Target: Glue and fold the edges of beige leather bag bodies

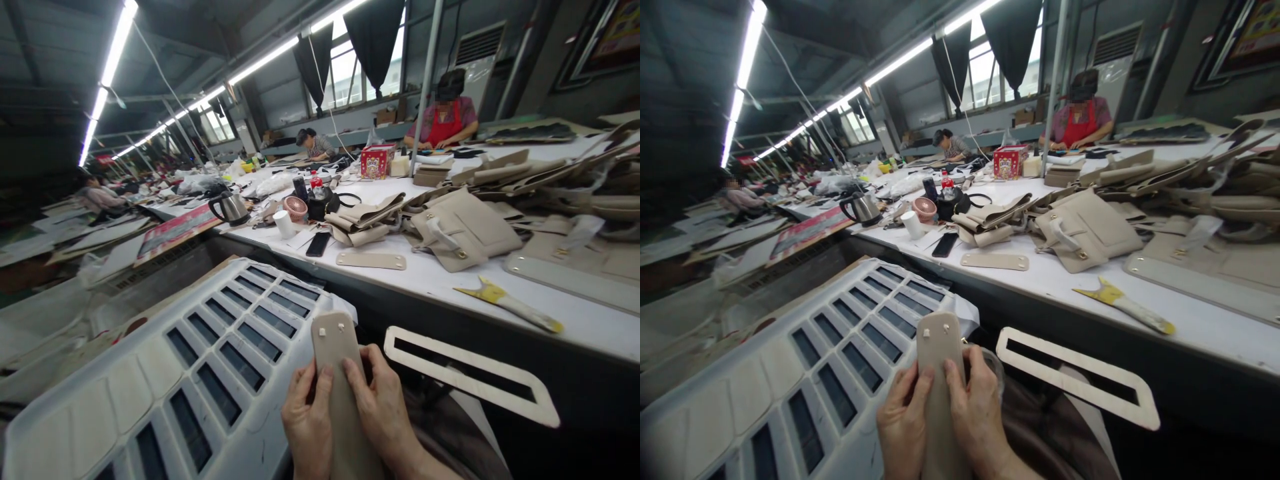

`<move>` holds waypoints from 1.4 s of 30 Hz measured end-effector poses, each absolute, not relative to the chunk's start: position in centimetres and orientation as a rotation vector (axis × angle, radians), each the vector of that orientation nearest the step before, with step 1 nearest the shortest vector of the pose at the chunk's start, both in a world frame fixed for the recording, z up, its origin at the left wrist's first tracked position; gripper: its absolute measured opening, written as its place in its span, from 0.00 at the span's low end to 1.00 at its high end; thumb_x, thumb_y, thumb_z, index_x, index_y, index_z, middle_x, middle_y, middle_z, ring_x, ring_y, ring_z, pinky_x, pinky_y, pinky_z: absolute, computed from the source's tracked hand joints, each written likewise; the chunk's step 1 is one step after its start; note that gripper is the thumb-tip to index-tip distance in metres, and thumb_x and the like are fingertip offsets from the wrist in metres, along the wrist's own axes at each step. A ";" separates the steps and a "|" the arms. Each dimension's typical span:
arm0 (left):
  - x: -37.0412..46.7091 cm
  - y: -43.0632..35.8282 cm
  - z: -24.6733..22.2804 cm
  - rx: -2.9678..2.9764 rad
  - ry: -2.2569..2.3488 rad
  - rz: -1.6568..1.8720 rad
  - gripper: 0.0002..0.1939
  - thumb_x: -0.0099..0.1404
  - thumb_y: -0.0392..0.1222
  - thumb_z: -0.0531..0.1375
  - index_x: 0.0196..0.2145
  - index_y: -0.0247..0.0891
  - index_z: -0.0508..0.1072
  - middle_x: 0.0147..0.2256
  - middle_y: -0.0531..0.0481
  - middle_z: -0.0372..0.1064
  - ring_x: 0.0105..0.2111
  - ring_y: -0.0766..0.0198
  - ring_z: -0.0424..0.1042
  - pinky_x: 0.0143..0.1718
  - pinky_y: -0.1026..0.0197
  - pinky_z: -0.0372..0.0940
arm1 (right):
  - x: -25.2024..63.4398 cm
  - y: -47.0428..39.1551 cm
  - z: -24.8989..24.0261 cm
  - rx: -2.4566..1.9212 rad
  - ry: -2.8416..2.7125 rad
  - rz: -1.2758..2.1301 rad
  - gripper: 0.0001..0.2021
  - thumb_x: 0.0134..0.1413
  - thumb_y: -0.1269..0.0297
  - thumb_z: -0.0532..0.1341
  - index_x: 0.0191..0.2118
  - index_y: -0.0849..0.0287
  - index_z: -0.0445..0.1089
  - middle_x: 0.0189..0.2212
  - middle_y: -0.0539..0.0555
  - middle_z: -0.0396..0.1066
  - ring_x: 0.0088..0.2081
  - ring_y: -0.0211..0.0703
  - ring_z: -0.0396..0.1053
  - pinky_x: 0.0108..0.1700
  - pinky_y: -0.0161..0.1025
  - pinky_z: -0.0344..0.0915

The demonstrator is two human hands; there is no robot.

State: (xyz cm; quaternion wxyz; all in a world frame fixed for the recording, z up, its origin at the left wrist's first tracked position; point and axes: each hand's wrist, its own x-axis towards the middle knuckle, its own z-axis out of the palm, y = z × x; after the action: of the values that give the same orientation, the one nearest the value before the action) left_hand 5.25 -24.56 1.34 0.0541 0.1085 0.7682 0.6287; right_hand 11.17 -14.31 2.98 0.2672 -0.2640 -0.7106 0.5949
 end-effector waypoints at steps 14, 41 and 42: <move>1.1 -23.3 4.9 0.552 1.543 2.039 0.25 0.70 0.58 0.51 0.53 0.36 0.65 0.43 0.42 0.72 0.35 0.59 0.73 0.34 0.61 0.66 | 12.5 -12.8 3.8 -0.531 -2.147 1.631 0.12 0.62 0.55 0.57 0.42 0.59 0.67 0.32 0.53 0.70 0.33 0.44 0.68 0.35 0.38 0.66; -1.8 -22.6 6.0 0.692 1.391 1.663 0.17 0.59 0.45 0.65 0.45 0.38 0.74 0.35 0.48 0.74 0.30 0.66 0.68 0.31 0.68 0.60 | 13.9 -12.6 5.1 0.378 -2.177 0.806 0.12 0.59 0.79 0.55 0.44 0.58 0.68 0.41 0.56 0.77 0.45 0.46 0.74 0.51 0.44 0.69; -1.6 -22.6 5.9 0.702 1.412 1.672 0.17 0.60 0.45 0.64 0.46 0.37 0.74 0.36 0.47 0.74 0.30 0.65 0.69 0.31 0.67 0.61 | 14.2 -12.7 5.1 0.399 -2.180 0.826 0.11 0.60 0.78 0.55 0.44 0.58 0.68 0.40 0.56 0.77 0.44 0.46 0.74 0.50 0.44 0.69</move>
State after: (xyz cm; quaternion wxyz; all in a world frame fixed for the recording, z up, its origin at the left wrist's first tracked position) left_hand -1.58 -22.63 5.95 0.4092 0.2788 0.5606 0.6637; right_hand 14.24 -12.75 5.13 0.3787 0.1560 -0.8531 0.3231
